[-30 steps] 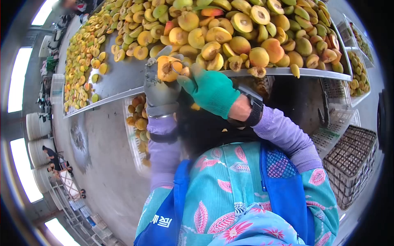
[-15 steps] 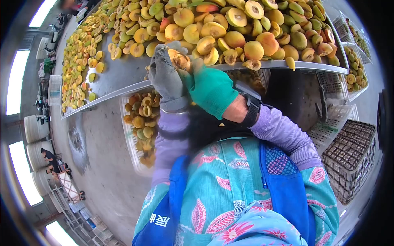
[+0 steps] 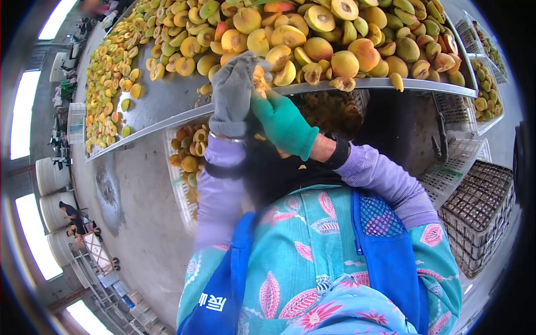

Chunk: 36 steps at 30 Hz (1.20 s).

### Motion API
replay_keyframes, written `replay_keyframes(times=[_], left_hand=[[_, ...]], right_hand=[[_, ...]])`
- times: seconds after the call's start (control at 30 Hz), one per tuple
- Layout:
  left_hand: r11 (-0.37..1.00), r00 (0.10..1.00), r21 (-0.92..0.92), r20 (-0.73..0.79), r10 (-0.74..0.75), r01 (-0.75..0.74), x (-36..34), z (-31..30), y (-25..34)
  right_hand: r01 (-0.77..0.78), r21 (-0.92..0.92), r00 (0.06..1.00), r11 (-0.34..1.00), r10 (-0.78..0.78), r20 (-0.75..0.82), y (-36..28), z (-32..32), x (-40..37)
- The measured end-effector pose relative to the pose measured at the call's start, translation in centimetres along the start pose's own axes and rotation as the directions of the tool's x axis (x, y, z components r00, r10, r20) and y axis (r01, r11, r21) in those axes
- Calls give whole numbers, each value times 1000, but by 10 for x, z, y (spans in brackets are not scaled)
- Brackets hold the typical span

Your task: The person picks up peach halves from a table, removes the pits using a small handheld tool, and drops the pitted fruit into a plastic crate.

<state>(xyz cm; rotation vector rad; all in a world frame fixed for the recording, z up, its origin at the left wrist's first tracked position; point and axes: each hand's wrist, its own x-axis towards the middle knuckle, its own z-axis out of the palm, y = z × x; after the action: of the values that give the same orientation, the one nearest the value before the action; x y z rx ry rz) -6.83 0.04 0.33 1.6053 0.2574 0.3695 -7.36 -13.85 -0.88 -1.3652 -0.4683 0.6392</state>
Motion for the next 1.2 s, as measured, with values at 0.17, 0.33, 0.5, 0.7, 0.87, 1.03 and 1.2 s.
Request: replay_keyframes(times=[0.17,0.33,0.5,0.7,0.87,1.03,1.2], left_hand=[[987,969,-74,215,-121,140,2,1,22],[933,975,-287,28,-219,218,-9,9,-1],[997,977,-66,-215,18,-33,-45,3,14],[747,934,604,-350,-65,278,-70,-107,9],[-63,937,935,350,16,-348,20,-87,0],[610,980,792,136,-144,-20,47,-106,-15],[957,958,112,-134,-254,269,-8,-77,6]], right_hand=[[-515,652,856,556,299,422,-24,-13,3],[-461,362,885,811,390,253,-26,-4,4],[-674,582,692,455,114,713,-25,-14,-1],[-721,509,693,470,503,517,9,-47,-21],[-708,374,706,599,604,369,-4,-30,-25],[-102,-118,994,988,97,-52,2,-28,-5],[137,-626,982,768,-190,-17,-1,-4,37]])
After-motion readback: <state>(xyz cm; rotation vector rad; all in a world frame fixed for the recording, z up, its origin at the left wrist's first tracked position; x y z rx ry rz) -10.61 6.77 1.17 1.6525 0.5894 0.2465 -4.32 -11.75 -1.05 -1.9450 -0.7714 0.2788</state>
